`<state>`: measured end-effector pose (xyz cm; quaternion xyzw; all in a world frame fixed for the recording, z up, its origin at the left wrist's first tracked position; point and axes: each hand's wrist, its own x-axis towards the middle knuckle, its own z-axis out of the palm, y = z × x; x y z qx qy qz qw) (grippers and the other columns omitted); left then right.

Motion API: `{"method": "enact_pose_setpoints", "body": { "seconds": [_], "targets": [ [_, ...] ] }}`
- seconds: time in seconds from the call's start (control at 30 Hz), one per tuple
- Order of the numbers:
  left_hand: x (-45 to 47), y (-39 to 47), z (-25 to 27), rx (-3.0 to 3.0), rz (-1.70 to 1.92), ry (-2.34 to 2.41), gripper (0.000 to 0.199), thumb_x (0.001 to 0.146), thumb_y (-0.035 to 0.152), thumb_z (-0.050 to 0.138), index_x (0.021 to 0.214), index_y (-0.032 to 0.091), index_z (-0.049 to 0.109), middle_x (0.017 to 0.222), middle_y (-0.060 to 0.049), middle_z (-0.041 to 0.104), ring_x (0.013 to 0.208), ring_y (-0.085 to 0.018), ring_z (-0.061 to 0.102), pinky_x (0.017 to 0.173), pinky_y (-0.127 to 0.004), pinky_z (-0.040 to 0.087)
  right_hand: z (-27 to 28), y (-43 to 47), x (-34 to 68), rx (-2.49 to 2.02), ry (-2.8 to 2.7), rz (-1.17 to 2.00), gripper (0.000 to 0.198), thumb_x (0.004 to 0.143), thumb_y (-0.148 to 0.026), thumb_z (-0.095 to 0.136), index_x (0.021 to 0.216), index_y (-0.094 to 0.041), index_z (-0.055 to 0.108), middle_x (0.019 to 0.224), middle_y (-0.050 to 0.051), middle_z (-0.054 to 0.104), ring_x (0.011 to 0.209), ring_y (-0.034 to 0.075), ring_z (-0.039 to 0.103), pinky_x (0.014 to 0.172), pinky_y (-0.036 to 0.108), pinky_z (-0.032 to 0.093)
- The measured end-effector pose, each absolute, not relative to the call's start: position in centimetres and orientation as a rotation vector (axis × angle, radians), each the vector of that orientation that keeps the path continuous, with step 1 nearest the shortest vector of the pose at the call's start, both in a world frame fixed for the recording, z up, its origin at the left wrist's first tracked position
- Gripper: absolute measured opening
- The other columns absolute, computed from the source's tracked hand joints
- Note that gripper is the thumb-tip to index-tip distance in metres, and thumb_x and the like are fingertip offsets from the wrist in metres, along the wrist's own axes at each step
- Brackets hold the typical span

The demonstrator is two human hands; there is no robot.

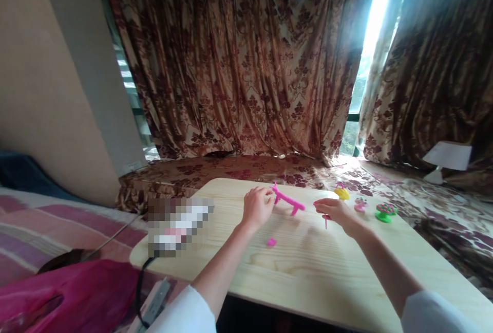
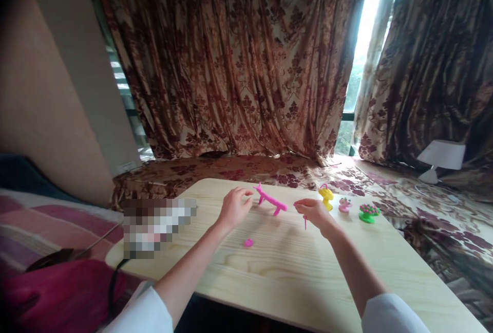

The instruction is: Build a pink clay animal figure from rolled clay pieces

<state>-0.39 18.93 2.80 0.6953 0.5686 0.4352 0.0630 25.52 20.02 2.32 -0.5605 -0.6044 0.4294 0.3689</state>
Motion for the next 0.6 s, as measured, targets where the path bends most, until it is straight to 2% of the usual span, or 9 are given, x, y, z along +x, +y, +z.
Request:
{"method": "enact_pose_setpoints", "body": {
  "seconds": [0.13, 0.23, 0.3, 0.4, 0.47, 0.6],
  "targets": [
    [-1.4, 21.1, 1.6, 2.019, 1.174, 1.874, 0.030, 0.087, 0.031, 0.053, 0.112, 0.015, 0.054, 0.114, -0.008, 0.057, 0.098, -0.020, 0.058, 0.083, -0.042, 0.049, 1.6, 20.3, 25.1, -1.359, -1.441, 1.231, 0.023, 0.086, -0.031, 0.057, 0.101, -0.014, 0.060, 0.103, 0.007, 0.064, 0.090, 0.017, 0.063, 0.077, 0.034, 0.052],
    [-1.4, 22.4, 0.8, 1.977, 1.088, 1.935, 0.032, 0.088, 0.032, 0.052, 0.116, 0.017, 0.052, 0.116, -0.008, 0.056, 0.098, -0.021, 0.057, 0.083, -0.043, 0.049, 1.3, 20.6, 24.8, -1.290, -1.382, 1.313, 0.025, 0.080, -0.035, 0.063, 0.095, -0.015, 0.064, 0.103, 0.009, 0.066, 0.092, 0.019, 0.065, 0.076, 0.028, 0.053],
    [-0.9, 23.2, 0.4, 1.948, 1.041, 1.954, 0.039, 0.084, 0.036, 0.057, 0.118, 0.019, 0.051, 0.110, -0.007, 0.060, 0.100, -0.021, 0.057, 0.086, -0.041, 0.046, 1.1, 21.0, 24.4, -1.250, -1.361, 1.366, 0.027, 0.077, -0.037, 0.066, 0.092, -0.015, 0.065, 0.101, 0.011, 0.067, 0.091, 0.021, 0.066, 0.075, 0.028, 0.054],
    [0.1, 24.6, -0.3, 1.866, 1.005, 1.981, 0.070, 0.069, 0.038, 0.071, 0.129, 0.024, 0.039, 0.097, -0.004, 0.066, 0.101, -0.023, 0.058, 0.086, -0.032, 0.042, 0.7, 21.6, 23.9, -1.195, -1.348, 1.439, 0.029, 0.074, -0.039, 0.067, 0.090, -0.015, 0.066, 0.098, 0.012, 0.069, 0.091, 0.023, 0.067, 0.073, 0.030, 0.056],
    [0.7, 25.6, -0.7, 1.816, 1.003, 1.984, 0.084, 0.065, 0.036, 0.072, 0.136, 0.023, 0.028, 0.095, -0.003, 0.068, 0.100, -0.022, 0.059, 0.084, -0.029, 0.041, 0.4, 22.0, 23.6, -1.167, -1.342, 1.472, 0.029, 0.074, -0.039, 0.068, 0.090, -0.015, 0.066, 0.097, 0.012, 0.069, 0.091, 0.024, 0.067, 0.073, 0.031, 0.056],
    [1.6, 27.0, -1.4, 1.762, 1.024, 1.942, 0.089, 0.066, 0.028, 0.069, 0.140, 0.023, 0.018, 0.092, 0.000, 0.069, 0.096, -0.019, 0.060, 0.083, -0.028, 0.039, -0.2, 22.6, 23.3, -1.137, -1.333, 1.502, 0.029, 0.074, -0.039, 0.067, 0.090, -0.016, 0.067, 0.095, 0.011, 0.070, 0.093, 0.023, 0.066, 0.075, 0.032, 0.055]
  ]
}}
